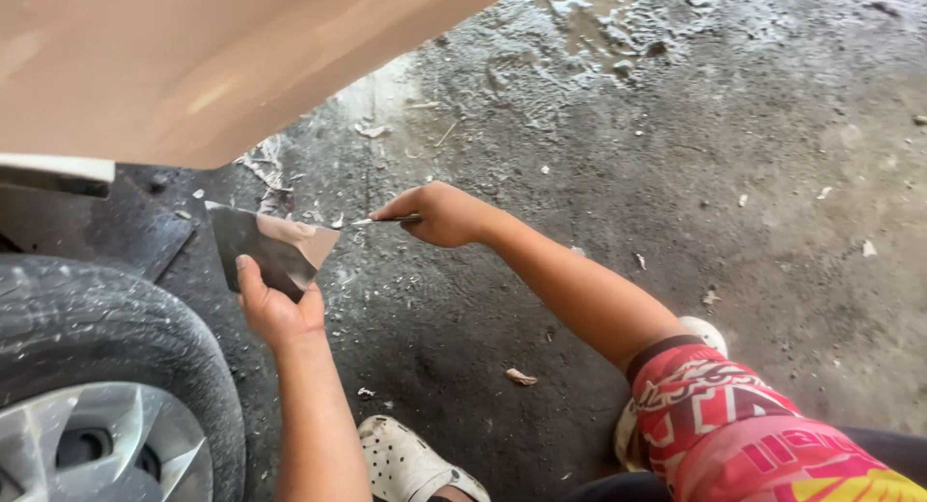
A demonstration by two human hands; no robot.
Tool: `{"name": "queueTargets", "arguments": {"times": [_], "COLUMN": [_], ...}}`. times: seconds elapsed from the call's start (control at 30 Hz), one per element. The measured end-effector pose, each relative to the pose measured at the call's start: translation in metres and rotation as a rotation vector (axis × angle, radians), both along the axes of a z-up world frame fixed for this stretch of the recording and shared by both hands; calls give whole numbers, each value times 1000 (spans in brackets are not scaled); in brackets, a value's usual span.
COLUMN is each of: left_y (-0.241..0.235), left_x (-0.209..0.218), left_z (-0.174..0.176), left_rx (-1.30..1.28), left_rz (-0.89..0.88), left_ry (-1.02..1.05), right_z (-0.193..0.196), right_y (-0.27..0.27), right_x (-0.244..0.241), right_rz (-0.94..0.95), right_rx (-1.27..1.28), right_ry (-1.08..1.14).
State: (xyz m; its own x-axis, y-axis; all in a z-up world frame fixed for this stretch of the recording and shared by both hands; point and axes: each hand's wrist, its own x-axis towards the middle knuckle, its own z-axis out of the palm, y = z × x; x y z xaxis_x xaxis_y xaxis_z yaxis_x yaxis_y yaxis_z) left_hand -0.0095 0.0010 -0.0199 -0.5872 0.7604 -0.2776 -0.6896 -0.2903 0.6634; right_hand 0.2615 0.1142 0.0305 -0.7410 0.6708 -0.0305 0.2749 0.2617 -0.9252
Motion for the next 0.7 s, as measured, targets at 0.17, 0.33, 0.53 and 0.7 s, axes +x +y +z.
{"name": "queueTargets", "arguments": {"times": [0.17, 0.33, 0.53, 0.7], "left_y": [6, 11, 6, 12], "left_x": [14, 16, 10, 23], "left_z": [9, 19, -8, -1], "left_rx": [-25, -10, -11, -64], "left_rz": [-17, -17, -34, -37], "left_ry": [4, 11, 1, 6], "right_z": [7, 47, 13, -15], "right_y": [16, 62, 163, 193], "right_x": [26, 99, 294, 347], "right_rz": [2, -239, -902, -964], "right_rx": [28, -108, 454, 1112], "right_ry": [-81, -470, -737, -847]}}
